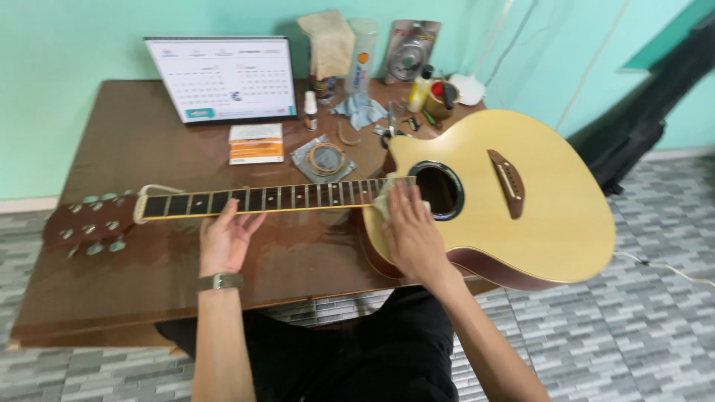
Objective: Cleaning the body and neck of an acoustic guitar with a cloth and removing tuning pegs from the headstock.
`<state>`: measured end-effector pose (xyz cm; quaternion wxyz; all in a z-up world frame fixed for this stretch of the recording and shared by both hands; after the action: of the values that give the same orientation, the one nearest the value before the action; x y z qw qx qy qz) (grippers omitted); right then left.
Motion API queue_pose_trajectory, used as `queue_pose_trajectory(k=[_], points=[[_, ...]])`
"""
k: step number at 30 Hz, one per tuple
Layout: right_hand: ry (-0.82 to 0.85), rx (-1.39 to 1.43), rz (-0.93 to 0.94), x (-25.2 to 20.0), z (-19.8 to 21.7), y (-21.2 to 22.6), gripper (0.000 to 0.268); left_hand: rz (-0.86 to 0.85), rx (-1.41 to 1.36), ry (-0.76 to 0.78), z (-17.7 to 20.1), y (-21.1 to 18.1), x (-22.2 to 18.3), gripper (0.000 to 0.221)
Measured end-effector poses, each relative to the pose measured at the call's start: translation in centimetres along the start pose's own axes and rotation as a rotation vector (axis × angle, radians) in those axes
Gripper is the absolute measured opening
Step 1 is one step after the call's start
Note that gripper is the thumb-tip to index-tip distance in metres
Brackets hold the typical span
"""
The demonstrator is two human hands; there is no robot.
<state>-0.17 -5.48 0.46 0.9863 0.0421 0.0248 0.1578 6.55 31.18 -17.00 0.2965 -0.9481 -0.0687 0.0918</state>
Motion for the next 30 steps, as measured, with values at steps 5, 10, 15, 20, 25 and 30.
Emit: queue_pose_trajectory(k=[5, 10, 15, 20, 25, 30], points=[[-0.022, -0.037, -0.141, 5.3, -2.1, -1.1, 0.073, -0.017, -0.037, -0.04, -2.5, -0.7, -1.6, 0.014], [0.051, -0.078, -0.1, 6.7, -1.9, 3.8, 0.082, -0.028, -0.054, -0.036, -8.3, -3.4, -5.6, 0.014], [0.087, -0.099, 0.061, 5.4, -0.3, 5.6, 0.073, -0.009, -0.042, -0.044, -4.4, -1.3, -2.5, 0.018], [0.137, -0.039, 0.074, 3.9, 0.5, 2.3, 0.066, -0.032, -0.156, -0.099, 2.1, -3.6, -0.4, 0.036], [0.022, 0.007, 0.066, 4.4, -0.3, 1.7, 0.059, -0.153, -0.298, -0.148, 3.3, -7.2, -0.5, 0.037], [-0.497, -0.1, 0.04, 7.4, -4.2, 5.8, 0.064, -0.195, -0.197, -0.059, -0.2, -8.6, -3.3, 0.033]])
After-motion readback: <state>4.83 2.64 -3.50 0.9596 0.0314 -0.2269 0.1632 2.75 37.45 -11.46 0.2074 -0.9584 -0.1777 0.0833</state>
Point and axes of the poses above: each hand's wrist, its own x-axis towards the middle knuckle, its own z-axis out of the back of the hand, y = z × x, the point moved 3 cm from there along x, towards the middle knuckle, and after that the axes turned 6 degrees about y, right-handed, at the moved point
